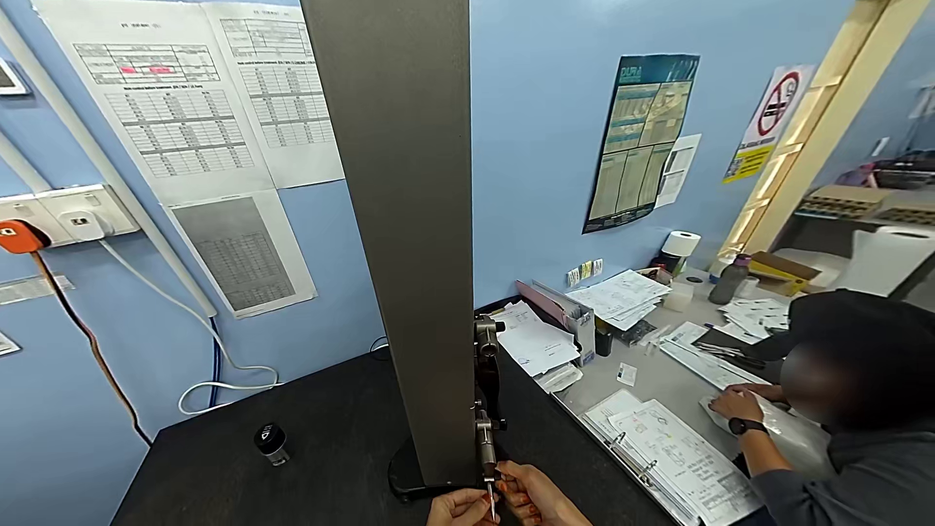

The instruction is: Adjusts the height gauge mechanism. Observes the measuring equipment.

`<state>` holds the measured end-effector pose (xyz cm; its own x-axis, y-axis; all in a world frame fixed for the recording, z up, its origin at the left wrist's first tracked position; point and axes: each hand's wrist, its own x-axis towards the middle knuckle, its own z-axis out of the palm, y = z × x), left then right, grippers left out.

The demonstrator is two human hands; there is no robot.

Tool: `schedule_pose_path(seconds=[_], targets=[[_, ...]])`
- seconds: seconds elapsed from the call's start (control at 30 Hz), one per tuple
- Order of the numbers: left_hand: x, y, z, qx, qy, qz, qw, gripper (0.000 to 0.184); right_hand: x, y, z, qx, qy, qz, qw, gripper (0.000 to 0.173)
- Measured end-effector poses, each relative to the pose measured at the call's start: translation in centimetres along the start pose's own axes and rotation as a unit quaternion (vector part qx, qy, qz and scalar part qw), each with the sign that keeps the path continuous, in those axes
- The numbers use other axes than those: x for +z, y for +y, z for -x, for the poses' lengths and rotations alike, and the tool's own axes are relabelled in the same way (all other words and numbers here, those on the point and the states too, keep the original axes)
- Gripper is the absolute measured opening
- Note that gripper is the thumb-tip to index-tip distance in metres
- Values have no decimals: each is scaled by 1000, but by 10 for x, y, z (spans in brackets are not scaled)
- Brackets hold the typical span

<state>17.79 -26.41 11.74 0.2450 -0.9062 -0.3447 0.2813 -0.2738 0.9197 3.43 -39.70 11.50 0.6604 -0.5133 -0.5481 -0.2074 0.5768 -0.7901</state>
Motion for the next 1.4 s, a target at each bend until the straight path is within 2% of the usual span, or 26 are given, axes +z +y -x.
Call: schedule_pose_path(seconds=[0.13, 0.2, 0.53, 0.83, 1.23, 1.4], targets=[[-3, -2, -3, 3, 6, 13, 1000, 24, 1, 6, 7, -104, 16, 85, 991, 44], [-3, -2, -2, 8, 4, 17, 1000, 23, 4, 9, 9, -128, 27, 94, 987, 42], [1, 3, 2, 5, -5, 1, 1000, 17, 9, 15, 7, -168, 79, 168, 968, 36], [2, 6, 2, 5, -4, -9, 1000, 17, 10, 21, 9, -243, 131, 329, 903, 37], [0, 8, 2, -2, -11, -5, 1000, 16, 3, 31, 4, -287, 155, 396, 858, 41], [0, 8, 2, -7, -11, -4, 1000, 16, 1, 34, 1, -309, 141, 361, 869, 36]])
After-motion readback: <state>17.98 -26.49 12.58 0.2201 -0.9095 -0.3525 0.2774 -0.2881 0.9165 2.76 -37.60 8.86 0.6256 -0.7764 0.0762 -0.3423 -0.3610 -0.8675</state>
